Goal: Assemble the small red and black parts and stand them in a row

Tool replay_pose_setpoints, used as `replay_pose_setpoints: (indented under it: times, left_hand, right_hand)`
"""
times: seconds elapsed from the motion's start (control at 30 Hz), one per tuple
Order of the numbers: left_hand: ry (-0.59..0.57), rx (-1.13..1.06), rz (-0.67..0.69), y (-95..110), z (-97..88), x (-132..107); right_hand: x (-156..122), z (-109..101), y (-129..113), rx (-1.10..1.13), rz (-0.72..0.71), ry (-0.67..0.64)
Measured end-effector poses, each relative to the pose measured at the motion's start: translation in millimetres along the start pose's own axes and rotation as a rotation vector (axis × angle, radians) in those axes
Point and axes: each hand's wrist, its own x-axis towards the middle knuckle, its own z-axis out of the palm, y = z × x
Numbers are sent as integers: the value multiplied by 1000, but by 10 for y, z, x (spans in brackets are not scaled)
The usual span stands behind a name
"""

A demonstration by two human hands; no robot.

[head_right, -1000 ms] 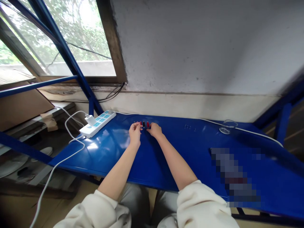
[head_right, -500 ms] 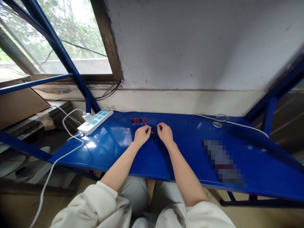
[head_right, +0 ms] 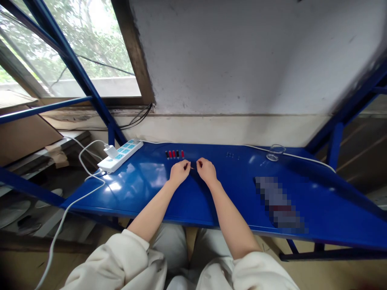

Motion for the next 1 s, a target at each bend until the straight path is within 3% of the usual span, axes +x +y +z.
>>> replay_pose_setpoints:
  times: [0.8, 1.0]
  left_hand:
    - [-25, -14, -22, 27, -19, 2]
    - [-63, 25, -90, -13, -13, 17]
  right_hand:
    - [-6, -45, -22, -39, 42, -36]
    - [-3, -32, -6, -32, 46, -28]
